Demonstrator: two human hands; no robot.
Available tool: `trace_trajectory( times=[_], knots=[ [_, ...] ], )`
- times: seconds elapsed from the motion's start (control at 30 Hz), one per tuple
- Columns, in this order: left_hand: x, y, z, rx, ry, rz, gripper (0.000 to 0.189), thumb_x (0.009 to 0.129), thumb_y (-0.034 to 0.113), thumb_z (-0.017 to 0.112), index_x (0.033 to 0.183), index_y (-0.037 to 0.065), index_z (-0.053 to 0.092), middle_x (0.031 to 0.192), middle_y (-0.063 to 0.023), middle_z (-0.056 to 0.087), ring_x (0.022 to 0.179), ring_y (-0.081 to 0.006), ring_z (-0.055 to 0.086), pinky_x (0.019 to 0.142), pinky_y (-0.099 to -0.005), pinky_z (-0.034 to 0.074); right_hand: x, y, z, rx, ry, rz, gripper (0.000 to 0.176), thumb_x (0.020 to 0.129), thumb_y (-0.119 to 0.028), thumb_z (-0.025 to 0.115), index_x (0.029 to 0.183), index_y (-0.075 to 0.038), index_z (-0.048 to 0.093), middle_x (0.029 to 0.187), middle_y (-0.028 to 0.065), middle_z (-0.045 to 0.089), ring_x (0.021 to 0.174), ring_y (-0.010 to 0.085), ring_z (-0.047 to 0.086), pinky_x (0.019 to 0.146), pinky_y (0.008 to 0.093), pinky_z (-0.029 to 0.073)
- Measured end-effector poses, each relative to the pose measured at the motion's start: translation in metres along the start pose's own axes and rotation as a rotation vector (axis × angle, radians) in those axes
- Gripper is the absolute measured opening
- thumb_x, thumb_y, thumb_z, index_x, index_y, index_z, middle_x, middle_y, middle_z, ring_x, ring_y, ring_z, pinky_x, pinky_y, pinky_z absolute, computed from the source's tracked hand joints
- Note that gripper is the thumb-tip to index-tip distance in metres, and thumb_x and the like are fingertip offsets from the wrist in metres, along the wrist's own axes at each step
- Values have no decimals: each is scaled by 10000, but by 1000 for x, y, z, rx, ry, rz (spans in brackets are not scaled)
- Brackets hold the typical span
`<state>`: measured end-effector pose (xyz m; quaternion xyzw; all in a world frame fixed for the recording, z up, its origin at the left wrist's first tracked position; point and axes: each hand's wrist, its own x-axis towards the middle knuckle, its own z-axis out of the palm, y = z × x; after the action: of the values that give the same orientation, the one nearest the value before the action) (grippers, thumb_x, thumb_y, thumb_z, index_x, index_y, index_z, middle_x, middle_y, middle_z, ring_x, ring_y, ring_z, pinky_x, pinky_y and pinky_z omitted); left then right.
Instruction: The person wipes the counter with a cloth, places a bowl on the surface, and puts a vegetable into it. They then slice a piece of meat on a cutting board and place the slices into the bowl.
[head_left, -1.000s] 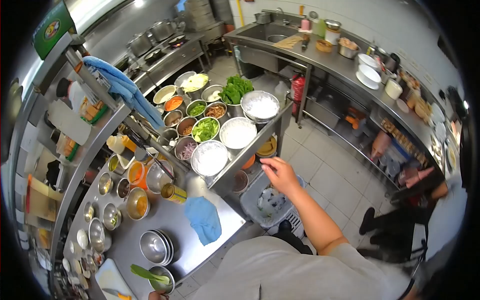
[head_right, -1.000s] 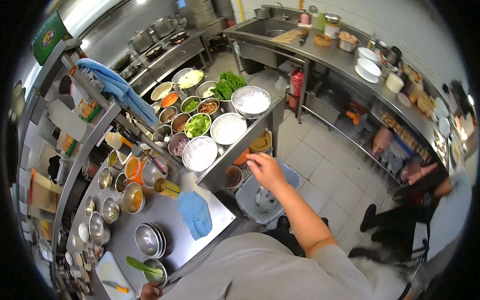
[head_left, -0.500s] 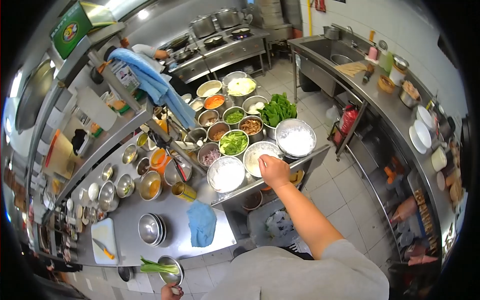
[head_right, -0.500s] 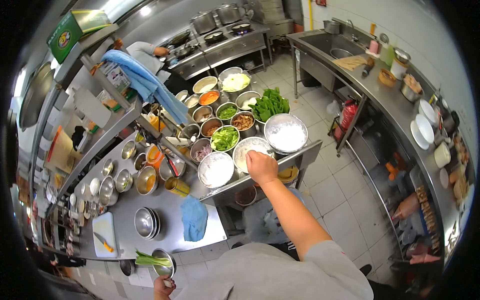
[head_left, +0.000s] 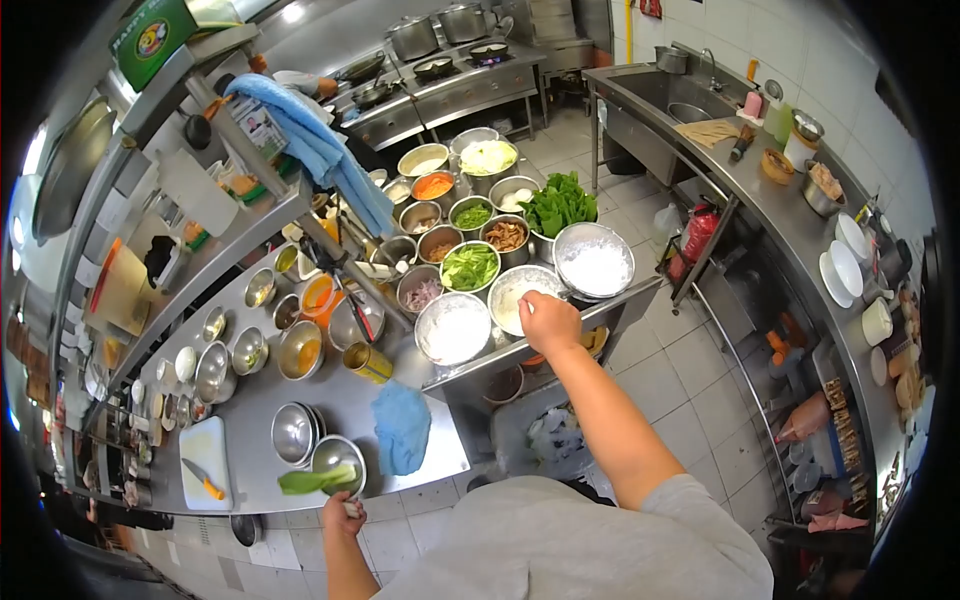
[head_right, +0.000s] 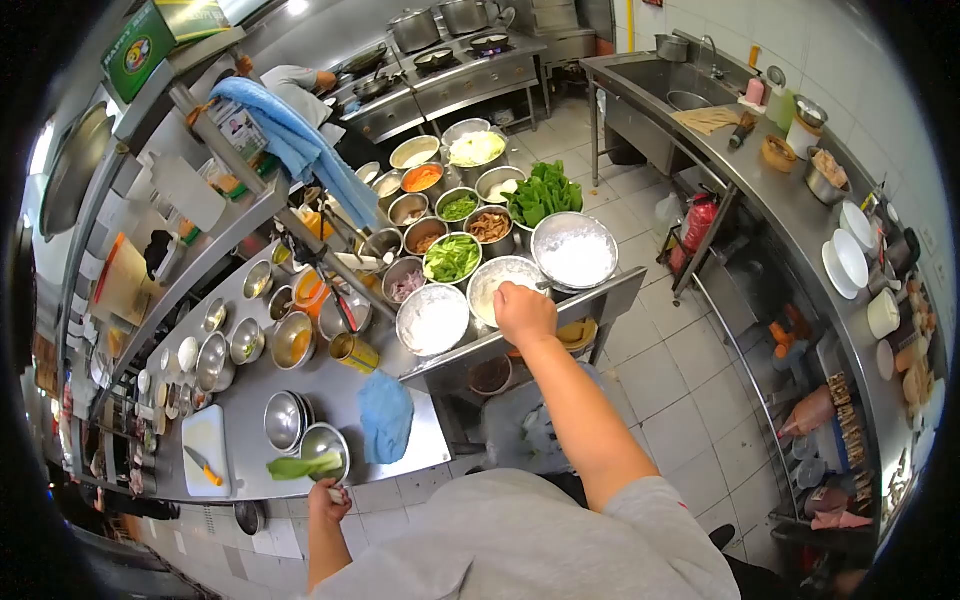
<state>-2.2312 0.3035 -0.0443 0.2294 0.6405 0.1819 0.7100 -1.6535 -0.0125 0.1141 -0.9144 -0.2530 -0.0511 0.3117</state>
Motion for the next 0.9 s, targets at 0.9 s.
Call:
trace_trajectory(
  times=[0.9],
  knots=[
    [-124, 42, 63, -124, -330, 424, 377, 1089, 196, 631, 1405, 11, 540, 1184, -146, 679, 991, -251, 733, 811, -345, 624, 1, -11, 29, -172, 34, 7, 342, 1015, -451, 638, 1109, -167, 806, 907, 167, 782, 893, 425, 747, 785, 529, 571]
  ],
)
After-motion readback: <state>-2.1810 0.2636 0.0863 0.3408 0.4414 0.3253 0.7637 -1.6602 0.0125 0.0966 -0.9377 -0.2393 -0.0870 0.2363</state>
